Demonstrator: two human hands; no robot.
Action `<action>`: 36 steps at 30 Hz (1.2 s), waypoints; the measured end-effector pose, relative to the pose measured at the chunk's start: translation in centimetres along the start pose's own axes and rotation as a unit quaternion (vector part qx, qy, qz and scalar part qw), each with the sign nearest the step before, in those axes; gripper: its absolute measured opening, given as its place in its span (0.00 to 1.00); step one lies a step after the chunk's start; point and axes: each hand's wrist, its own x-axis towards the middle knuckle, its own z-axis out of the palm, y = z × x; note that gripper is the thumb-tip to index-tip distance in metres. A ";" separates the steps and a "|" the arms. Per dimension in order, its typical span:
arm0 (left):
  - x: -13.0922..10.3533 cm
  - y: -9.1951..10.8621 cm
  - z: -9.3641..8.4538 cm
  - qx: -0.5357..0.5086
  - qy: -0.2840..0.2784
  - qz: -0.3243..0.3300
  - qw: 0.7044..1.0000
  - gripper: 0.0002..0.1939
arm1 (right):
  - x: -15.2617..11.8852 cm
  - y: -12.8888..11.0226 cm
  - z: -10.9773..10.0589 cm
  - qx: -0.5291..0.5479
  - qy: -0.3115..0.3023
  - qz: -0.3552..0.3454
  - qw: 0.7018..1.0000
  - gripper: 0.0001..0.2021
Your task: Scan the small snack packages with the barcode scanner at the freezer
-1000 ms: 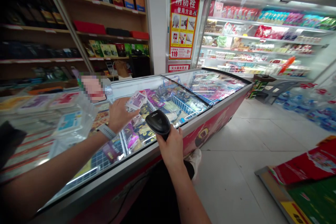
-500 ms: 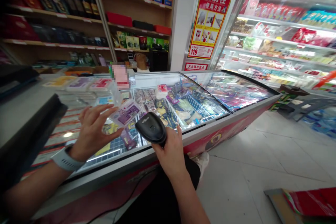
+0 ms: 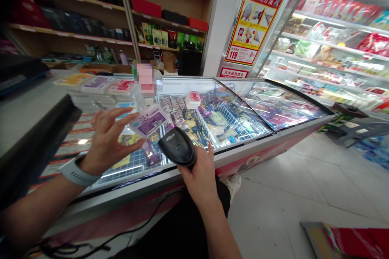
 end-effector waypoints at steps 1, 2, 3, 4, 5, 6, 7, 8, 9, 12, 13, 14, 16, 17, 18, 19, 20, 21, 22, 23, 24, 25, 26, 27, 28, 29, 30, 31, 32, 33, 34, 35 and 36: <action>0.0 0.0 0.0 0.002 -0.001 0.000 1.000 0.32 | 0.0 0.0 0.0 0.001 0.002 0.001 1.000 0.06; 0.0 0.0 0.0 0.005 -0.003 -0.001 1.000 0.32 | 0.0 0.0 -0.1 0.001 0.002 0.002 1.000 0.06; 0.0 0.0 0.1 0.007 -0.003 -0.001 1.000 0.32 | 0.0 0.0 -0.1 0.000 0.000 0.004 1.000 0.06; 0.0 0.1 0.1 0.009 -0.002 -0.001 1.000 0.32 | 0.0 0.0 -0.1 0.000 -0.001 0.005 1.000 0.06; 0.1 0.1 0.1 0.009 0.000 0.000 1.000 0.32 | 0.0 0.0 -0.1 0.000 -0.001 0.006 1.000 0.07; 0.1 0.1 0.1 0.009 0.003 0.002 1.000 0.32 | 0.0 0.0 -0.2 0.000 -0.002 0.007 1.000 0.07; 0.1 0.1 0.1 0.007 0.006 0.004 1.000 0.32 | 0.0 0.0 -0.2 0.000 -0.003 0.007 1.000 0.07; 0.1 0.1 0.1 0.006 0.006 0.006 1.000 0.32 | 0.0 0.0 -0.2 0.001 -0.003 0.008 1.000 0.07; 0.0 0.1 0.1 0.004 0.006 0.006 1.000 0.32 | 0.0 0.0 -0.2 0.001 -0.004 0.009 1.000 0.08; 0.0 0.1 0.1 0.002 0.002 0.001 1.000 0.33 | 0.0 0.0 -0.2 0.002 -0.008 0.011 1.000 0.08; 0.0 0.0 0.1 0.002 0.002 0.000 1.000 0.33 | 0.0 0.0 -0.2 0.003 -0.008 0.012 1.000 0.07; -0.1 0.0 0.1 0.003 0.002 0.001 1.000 0.33 | 0.0 0.0 -0.2 0.003 -0.009 0.012 1.000 0.07; -0.1 0.1 0.1 0.006 0.003 0.004 1.000 0.32 | 0.0 0.0 -0.2 0.004 -0.007 0.011 1.000 0.07; -0.1 0.1 0.1 0.008 0.004 0.006 1.000 0.32 | 0.0 0.0 -0.2 0.004 -0.006 0.011 1.000 0.07; 0.0 0.2 0.1 0.009 0.005 0.009 1.000 0.32 | 0.0 0.0 -0.2 0.004 -0.005 0.010 1.000 0.07; 0.0 0.2 0.1 0.010 0.006 0.011 1.000 0.32 | 0.0 0.1 -0.1 0.004 -0.003 0.010 1.000 0.07; 0.0 0.3 0.1 0.009 0.008 0.011 1.000 0.32 | -0.1 0.1 -0.1 0.005 -0.001 0.009 1.000 0.07; 0.0 0.3 0.1 0.008 0.010 0.008 1.000 0.31 | -0.1 0.1 -0.1 0.006 0.001 0.009 1.000 0.07; 0.0 0.3 0.1 0.005 0.013 0.000 1.000 0.32 | -0.1 0.2 0.0 0.007 0.005 0.008 1.000 0.07; 0.0 0.2 0.0 0.002 0.019 -0.014 1.000 0.32 | -0.1 0.2 0.0 0.007 0.009 0.007 1.000 0.07; 0.1 0.2 0.0 -0.001 0.028 -0.034 0.999 0.32 | -0.1 0.3 0.0 0.008 0.013 0.006 1.000 0.06; 0.1 0.0 -0.1 -0.004 0.038 -0.059 0.998 0.32 | -0.2 0.3 0.0 0.008 0.015 0.006 1.000 0.06; 0.2 -0.2 -0.1 -0.007 0.046 -0.085 0.995 0.31 | -0.2 0.3 -0.1 0.008 0.017 0.006 1.000 0.06; 0.2 -0.4 -0.1 -0.008 0.052 -0.112 0.992 0.31 | -0.2 0.4 -0.1 0.009 0.018 0.006 1.000 0.05; 0.3 -0.7 -0.1 -0.007 0.057 -0.136 0.989 0.30 | -0.2 0.4 -0.1 0.009 0.017 0.007 1.000 0.05; 0.4 -1.0 -0.1 -0.005 0.060 -0.157 0.986 0.30 | -0.2 0.4 -0.1 0.008 0.016 0.007 1.000 0.05; 0.5 -1.3 -0.1 -0.002 0.062 -0.173 0.983 0.29 | -0.2 0.4 -0.1 0.008 0.016 0.009 1.000 0.05; 0.5 -1.6 0.0 0.002 0.063 -0.187 0.980 0.28 | -0.2 0.4 -0.1 0.007 0.017 0.009 1.000 0.06; 0.5 -1.9 0.2 0.006 0.065 -0.198 0.978 0.27 | -0.2 0.4 -0.1 0.007 0.019 0.010 1.000 0.06; 0.5 -2.2 0.3 0.010 0.066 -0.209 0.976 0.27 | -0.2 0.4 -0.1 0.006 0.020 0.009 1.000 0.06; 0.5 -2.5 0.5 0.013 0.066 -0.220 0.973 0.27 | -0.2 0.4 -0.1 0.006 0.023 0.009 1.000 0.06; 0.5 -2.8 0.7 0.016 0.066 -0.231 0.971 0.27 | -0.2 0.5 -0.1 0.006 0.025 0.009 1.000 0.06; 0.4 -3.1 0.9 0.020 0.064 -0.242 0.968 0.27 | -0.2 0.5 -0.1 0.006 0.025 0.009 1.000 0.06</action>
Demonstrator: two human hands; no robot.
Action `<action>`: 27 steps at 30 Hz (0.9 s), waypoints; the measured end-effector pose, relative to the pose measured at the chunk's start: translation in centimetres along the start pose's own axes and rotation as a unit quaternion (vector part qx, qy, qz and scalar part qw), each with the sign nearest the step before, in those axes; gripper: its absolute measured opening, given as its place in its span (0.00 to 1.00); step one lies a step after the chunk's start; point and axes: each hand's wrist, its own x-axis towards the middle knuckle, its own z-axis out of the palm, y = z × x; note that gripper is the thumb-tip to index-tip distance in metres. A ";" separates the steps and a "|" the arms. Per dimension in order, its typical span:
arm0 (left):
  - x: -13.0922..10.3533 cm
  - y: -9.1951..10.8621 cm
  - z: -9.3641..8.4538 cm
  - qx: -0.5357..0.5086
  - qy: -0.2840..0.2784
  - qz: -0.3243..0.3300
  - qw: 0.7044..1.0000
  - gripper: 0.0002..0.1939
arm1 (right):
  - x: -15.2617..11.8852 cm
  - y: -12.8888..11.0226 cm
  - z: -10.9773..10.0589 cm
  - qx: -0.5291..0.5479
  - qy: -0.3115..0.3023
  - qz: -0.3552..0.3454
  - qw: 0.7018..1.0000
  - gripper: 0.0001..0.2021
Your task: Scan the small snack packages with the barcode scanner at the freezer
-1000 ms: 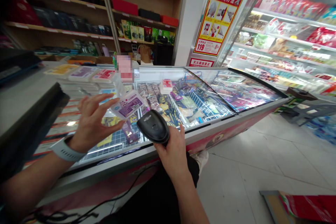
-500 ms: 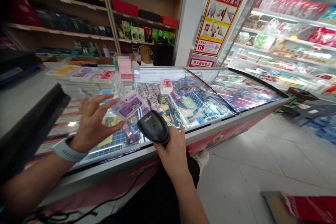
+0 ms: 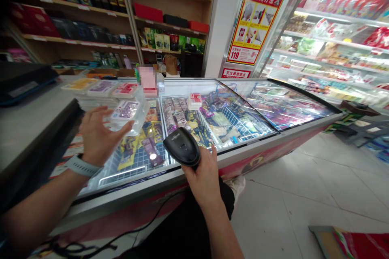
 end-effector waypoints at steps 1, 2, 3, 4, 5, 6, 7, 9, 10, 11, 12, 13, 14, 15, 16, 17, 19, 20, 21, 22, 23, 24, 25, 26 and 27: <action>0.0 -0.3 0.1 0.004 -0.002 -0.009 1.000 0.27 | 0.0 0.0 0.0 0.000 0.000 0.001 1.000 0.06; 0.0 -0.5 0.2 0.007 -0.005 -0.015 1.000 0.27 | 0.0 0.1 -0.1 0.000 -0.002 0.002 1.000 0.07; -0.1 -0.6 0.3 0.007 -0.008 -0.017 1.000 0.28 | 0.0 0.1 -0.1 0.000 -0.003 0.003 1.000 0.06; -0.1 -0.7 0.3 0.007 -0.010 -0.016 1.000 0.30 | 0.0 0.1 -0.1 0.000 -0.004 0.005 1.000 0.06; -0.2 -0.7 0.2 0.009 -0.010 -0.013 1.000 0.33 | 0.0 0.1 -0.2 0.000 -0.005 0.007 1.000 0.06; -0.2 -0.6 0.1 0.012 -0.009 -0.006 1.000 0.36 | 0.0 0.1 -0.2 0.000 -0.005 0.009 1.000 0.06; -0.3 -0.4 0.1 0.019 -0.009 0.002 1.000 0.40 | 0.1 0.1 -0.2 0.000 -0.006 0.011 1.000 0.06; -0.4 0.3 0.1 0.037 -0.010 0.020 0.999 0.48 | 0.1 0.0 -0.2 0.000 -0.006 0.011 1.000 0.06; -0.3 0.7 0.3 0.045 -0.009 0.027 0.999 0.50 | 0.2 0.0 -0.2 0.001 -0.006 0.009 1.000 0.06; -0.3 1.0 0.5 0.050 -0.008 0.031 0.998 0.52 | 0.2 0.0 -0.2 0.002 -0.005 0.009 1.000 0.06; -0.2 1.3 0.8 0.053 -0.007 0.033 0.998 0.53 | 0.2 -0.1 -0.2 0.003 -0.004 0.009 1.000 0.06; -0.1 1.5 1.0 0.054 -0.005 0.032 0.998 0.53 | 0.2 -0.1 -0.2 0.004 -0.003 0.009 1.000 0.06; 0.0 1.6 1.3 0.055 -0.005 0.031 0.998 0.53 | 0.2 -0.1 -0.2 0.005 -0.001 0.010 1.000 0.06; 0.1 1.7 1.5 0.054 -0.005 0.029 0.998 0.52 | 0.2 -0.2 -0.3 0.007 0.000 0.010 1.000 0.06; 0.2 1.6 1.7 0.053 -0.006 0.028 0.998 0.51 | 0.2 -0.2 -0.3 0.009 0.001 0.011 1.000 0.06; 0.2 1.5 1.8 0.052 -0.006 0.027 0.998 0.50 | 0.2 -0.1 -0.4 0.011 0.001 0.012 1.000 0.05; 0.3 1.3 1.7 0.049 -0.003 0.024 0.998 0.49 | 0.1 0.0 -0.5 0.016 -0.002 0.014 1.000 0.05; 0.3 1.1 1.6 0.049 -0.002 0.023 0.999 0.48 | 0.1 0.0 -0.6 0.018 -0.005 0.016 1.000 0.05; 0.2 1.0 1.5 0.050 -0.002 0.022 0.999 0.48 | 0.1 0.1 -0.6 0.020 -0.006 0.018 1.000 0.05; 0.2 1.0 1.3 0.052 -0.003 0.022 0.998 0.48 | 0.0 0.2 -0.7 0.022 -0.005 0.022 1.000 0.06; 0.1 1.1 1.2 0.054 -0.004 0.022 0.998 0.47 | 0.0 0.3 -0.8 0.024 -0.003 0.026 0.999 0.06; 0.0 1.3 1.0 0.055 -0.005 0.026 0.998 0.48 | 0.0 0.4 -0.9 0.026 0.000 0.031 0.999 0.06; -0.1 1.6 0.7 0.055 -0.006 0.033 0.998 0.48 | 0.0 0.4 -1.1 0.029 0.003 0.034 0.999 0.06; -0.3 2.1 0.5 0.053 -0.005 0.045 0.998 0.48 | 0.0 0.5 -1.2 0.032 0.006 0.037 0.999 0.07; -0.6 2.7 0.3 0.047 -0.003 0.064 0.997 0.47 | 0.0 0.6 -1.4 0.033 0.007 0.039 0.999 0.07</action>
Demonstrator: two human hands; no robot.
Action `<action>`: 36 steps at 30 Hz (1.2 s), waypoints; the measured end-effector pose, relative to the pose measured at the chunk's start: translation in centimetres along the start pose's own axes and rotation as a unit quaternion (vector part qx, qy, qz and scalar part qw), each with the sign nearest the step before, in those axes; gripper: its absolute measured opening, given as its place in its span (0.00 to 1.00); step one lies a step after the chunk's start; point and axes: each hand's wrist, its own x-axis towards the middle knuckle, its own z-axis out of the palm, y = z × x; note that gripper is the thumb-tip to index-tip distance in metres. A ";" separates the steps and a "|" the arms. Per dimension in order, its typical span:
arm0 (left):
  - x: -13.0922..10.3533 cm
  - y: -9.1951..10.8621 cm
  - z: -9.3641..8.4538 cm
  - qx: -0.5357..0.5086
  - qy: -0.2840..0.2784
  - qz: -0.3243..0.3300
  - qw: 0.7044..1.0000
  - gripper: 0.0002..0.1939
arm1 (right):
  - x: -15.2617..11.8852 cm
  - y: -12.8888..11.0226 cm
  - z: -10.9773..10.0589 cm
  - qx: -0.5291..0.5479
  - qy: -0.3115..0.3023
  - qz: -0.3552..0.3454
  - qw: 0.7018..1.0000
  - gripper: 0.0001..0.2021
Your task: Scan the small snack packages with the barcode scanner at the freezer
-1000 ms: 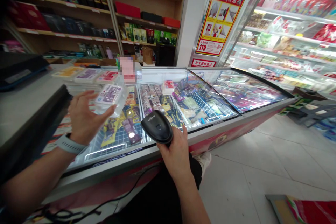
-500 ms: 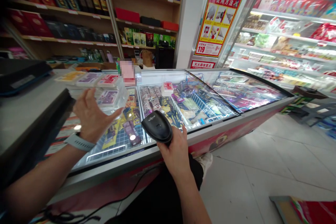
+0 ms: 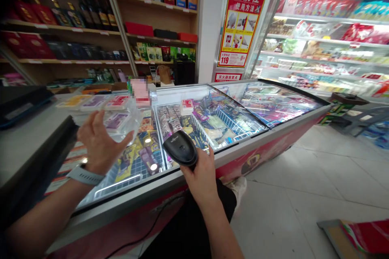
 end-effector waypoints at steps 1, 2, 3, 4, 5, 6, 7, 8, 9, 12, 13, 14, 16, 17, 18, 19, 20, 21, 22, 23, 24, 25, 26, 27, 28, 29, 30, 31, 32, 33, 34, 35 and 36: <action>-0.2 0.8 -0.3 -0.011 0.001 0.026 1.000 0.46 | 0.0 0.1 -0.2 0.000 0.002 0.003 1.000 0.08; -0.4 1.6 -0.5 -0.027 -0.004 0.055 0.998 0.45 | 0.0 0.2 -0.3 -0.002 0.005 0.007 1.000 0.08; -0.5 2.5 -0.6 -0.047 -0.016 0.083 0.995 0.43 | 0.0 0.4 -0.5 -0.006 0.008 0.012 1.000 0.09; -0.6 3.4 -0.6 -0.068 -0.037 0.106 0.991 0.41 | 0.0 0.6 -0.7 -0.010 0.014 0.019 1.000 0.09; -0.5 4.4 -0.3 -0.089 -0.066 0.119 0.987 0.39 | 0.0 0.7 -0.9 -0.014 0.021 0.026 0.999 0.10; -0.4 5.3 0.2 -0.108 -0.098 0.123 0.982 0.38 | 0.0 0.9 -1.1 -0.018 0.032 0.032 0.999 0.11; -0.1 6.2 0.9 -0.122 -0.130 0.117 0.977 0.36 | 0.0 1.1 -1.3 -0.020 0.046 0.037 0.998 0.11; 0.3 7.0 1.9 -0.133 -0.157 0.102 0.973 0.36 | -0.1 1.3 -1.5 -0.022 0.061 0.042 0.997 0.12; 0.8 7.9 3.1 -0.140 -0.176 0.084 0.971 0.36 | -0.1 1.4 -1.7 -0.023 0.078 0.048 0.996 0.12; 2.5 10.5 7.4 -0.136 -0.217 -0.018 0.966 0.40 | -0.2 1.8 -2.4 -0.027 0.121 0.076 0.989 0.14; 3.1 11.3 8.8 -0.132 -0.231 -0.072 0.961 0.42 | -0.2 1.9 -2.6 -0.028 0.131 0.086 0.987 0.14; 3.6 12.1 10.3 -0.128 -0.232 -0.096 0.959 0.44 | -0.2 1.9 -2.9 -0.029 0.140 0.095 0.985 0.14; 4.5 13.6 12.9 -0.123 -0.231 -0.129 0.957 0.48 | -0.2 2.1 -3.3 -0.029 0.152 0.108 0.982 0.15; 4.9 14.3 14.0 -0.120 -0.231 -0.143 0.955 0.50 | -0.2 2.2 -3.5 -0.029 0.155 0.113 0.981 0.15; 5.2 14.9 15.0 -0.118 -0.233 -0.157 0.952 0.49 | -0.2 2.4 -3.7 -0.030 0.156 0.117 0.980 0.15; 5.5 15.4 16.0 -0.115 -0.235 -0.171 0.950 0.48 | -0.2 2.5 -3.9 -0.032 0.158 0.121 0.979 0.15; 5.8 15.8 16.9 -0.111 -0.236 -0.185 0.948 0.46 | -0.3 2.7 -4.0 -0.035 0.160 0.122 0.979 0.14; 6.0 16.2 17.7 -0.106 -0.235 -0.199 0.945 0.46 | -0.3 2.9 -4.1 -0.038 0.161 0.121 0.979 0.14; 6.3 16.5 18.4 -0.100 -0.233 -0.212 0.944 0.46 | -0.4 3.0 -4.2 -0.040 0.164 0.119 0.978 0.13; 6.5 16.7 19.0 -0.094 -0.231 -0.224 0.942 0.46 | -0.4 3.2 -4.2 -0.043 0.168 0.116 0.978 0.13; 6.6 16.8 19.6 -0.088 -0.229 -0.233 0.941 0.47 | -0.4 3.3 -4.3 -0.044 0.171 0.113 0.978 0.13; 6.8 16.9 20.0 -0.084 -0.230 -0.238 0.940 0.48 | -0.4 3.4 -4.4 -0.046 0.174 0.111 0.977 0.12; 6.9 16.9 20.4 -0.081 -0.233 -0.240 0.939 0.47 | -0.4 3.4 -4.4 -0.049 0.176 0.111 0.977 0.12; 6.9 16.8 20.7 -0.078 -0.236 -0.241 0.938 0.45 | -0.4 3.5 -4.5 -0.051 0.176 0.111 0.977 0.12; 7.0 16.8 20.9 -0.076 -0.239 -0.241 0.938 0.43 | -0.4 3.5 -4.5 -0.053 0.177 0.112 0.976 0.12; 7.0 16.7 21.0 -0.075 -0.243 -0.241 0.937 0.42 | -0.3 3.5 -4.5 -0.054 0.177 0.114 0.976 0.12; 7.0 16.6 21.0 -0.074 -0.246 -0.240 0.936 0.40 | -0.3 3.6 -4.6 -0.055 0.176 0.116 0.976 0.12; 7.0 16.5 21.0 -0.073 -0.248 -0.240 0.936 0.39 | -0.3 3.6 -4.6 -0.056 0.175 0.119 0.976 0.12; 7.0 16.4 20.9 -0.074 -0.250 -0.239 0.935 0.38 | -0.4 3.6 -4.5 -0.057 0.173 0.122 0.976 0.12; 7.0 16.3 20.7 -0.075 -0.251 -0.237 0.936 0.37 | -0.4 3.7 -4.5 -0.057 0.171 0.126 0.976 0.12; 7.0 16.1 20.5 -0.078 -0.251 -0.233 0.936 0.36 | -0.4 3.7 -4.5 -0.057 0.170 0.128 0.976 0.12; 7.0 16.0 20.2 -0.081 -0.251 -0.228 0.937 0.35 | -0.4 3.7 -4.4 -0.057 0.168 0.128 0.976 0.12; 6.9 15.8 19.9 -0.085 -0.251 -0.220 0.939 0.34 | -0.4 3.8 -4.4 -0.056 0.167 0.126 0.976 0.12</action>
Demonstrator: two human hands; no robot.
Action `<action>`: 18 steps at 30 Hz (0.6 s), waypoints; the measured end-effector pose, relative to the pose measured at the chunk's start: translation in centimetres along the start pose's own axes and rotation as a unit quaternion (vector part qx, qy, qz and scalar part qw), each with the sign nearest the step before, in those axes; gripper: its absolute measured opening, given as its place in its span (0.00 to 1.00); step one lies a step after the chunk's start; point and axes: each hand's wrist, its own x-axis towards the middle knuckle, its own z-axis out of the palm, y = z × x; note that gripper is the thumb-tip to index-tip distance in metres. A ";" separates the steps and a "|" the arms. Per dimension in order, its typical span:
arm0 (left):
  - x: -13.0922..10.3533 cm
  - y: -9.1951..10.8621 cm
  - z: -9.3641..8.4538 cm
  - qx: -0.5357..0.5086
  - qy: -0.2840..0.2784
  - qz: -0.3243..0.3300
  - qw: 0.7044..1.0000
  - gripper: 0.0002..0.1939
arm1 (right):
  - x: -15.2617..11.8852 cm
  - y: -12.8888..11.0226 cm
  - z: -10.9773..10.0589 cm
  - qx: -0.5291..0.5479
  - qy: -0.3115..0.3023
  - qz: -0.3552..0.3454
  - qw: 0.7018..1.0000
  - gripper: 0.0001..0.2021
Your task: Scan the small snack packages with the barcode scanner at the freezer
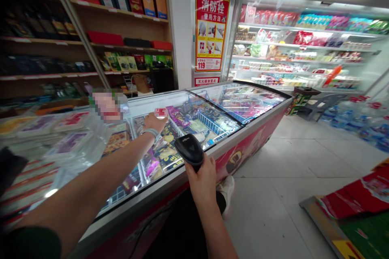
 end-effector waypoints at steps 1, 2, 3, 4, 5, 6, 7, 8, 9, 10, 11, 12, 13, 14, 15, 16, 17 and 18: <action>-0.3 -0.3 -0.4 -0.002 -0.001 0.011 1.000 0.33 | 0.0 0.0 0.0 0.001 -0.002 -0.005 1.000 0.12; -0.6 -0.6 -0.8 -0.005 -0.002 0.025 1.000 0.32 | 0.0 0.0 0.0 0.003 -0.004 -0.010 1.000 0.12; -1.0 -1.1 -1.2 -0.008 -0.002 0.041 0.999 0.32 | 0.0 -0.1 0.0 0.004 -0.005 -0.017 1.000 0.12; -1.4 -1.6 -1.7 -0.011 -0.004 0.060 0.998 0.33 | -0.1 -0.1 0.0 0.006 -0.007 -0.022 1.000 0.12; -1.9 -2.3 -2.3 -0.014 -0.006 0.083 0.996 0.33 | -0.1 -0.1 0.1 0.007 -0.010 -0.025 1.000 0.12; -2.5 -3.0 -2.8 -0.018 -0.010 0.106 0.994 0.33 | -0.1 -0.2 0.1 0.007 -0.014 -0.026 1.000 0.12; -3.2 -3.8 -3.5 -0.022 -0.015 0.131 0.991 0.33 | -0.1 -0.2 0.1 0.007 -0.017 -0.025 1.000 0.13; -3.9 -4.6 -4.2 -0.026 -0.019 0.154 0.988 0.33 | -0.1 -0.2 0.1 0.006 -0.022 -0.025 0.999 0.13; -4.6 -5.5 -4.9 -0.030 -0.023 0.175 0.984 0.33 | -0.2 -0.2 0.2 0.005 -0.026 -0.026 0.999 0.14; -5.3 -6.3 -5.7 -0.033 -0.027 0.196 0.980 0.34 | -0.3 -0.2 0.3 0.003 -0.029 -0.029 0.999 0.14; -6.0 -7.2 -6.6 -0.036 -0.031 0.214 0.976 0.35 | -0.4 -0.3 0.4 0.002 -0.030 -0.033 0.999 0.14; -6.8 -8.1 -7.5 -0.038 -0.037 0.232 0.971 0.36 | -0.5 -0.3 0.5 0.002 -0.032 -0.039 0.999 0.14; -7.4 -8.9 -8.4 -0.041 -0.041 0.248 0.967 0.36 | -0.6 -0.4 0.7 0.001 -0.035 -0.044 0.998 0.14; -8.0 -9.7 -9.4 -0.042 -0.043 0.263 0.963 0.35 | -0.7 -0.5 0.8 0.001 -0.040 -0.050 0.998 0.13; -8.6 -10.5 -10.3 -0.042 -0.042 0.283 0.957 0.34 | -0.8 -0.7 1.0 0.002 -0.046 -0.056 0.997 0.13; -9.1 -11.3 -11.1 -0.041 -0.038 0.307 0.950 0.33 | -0.9 -0.9 1.2 0.004 -0.056 -0.063 0.996 0.13; -9.5 -12.0 -11.9 -0.040 -0.033 0.327 0.943 0.32 | -1.0 -1.2 1.4 0.006 -0.067 -0.071 0.995 0.13; -9.8 -12.6 -12.5 -0.038 -0.028 0.345 0.937 0.32 | -1.1 -1.5 1.6 0.009 -0.080 -0.079 0.994 0.12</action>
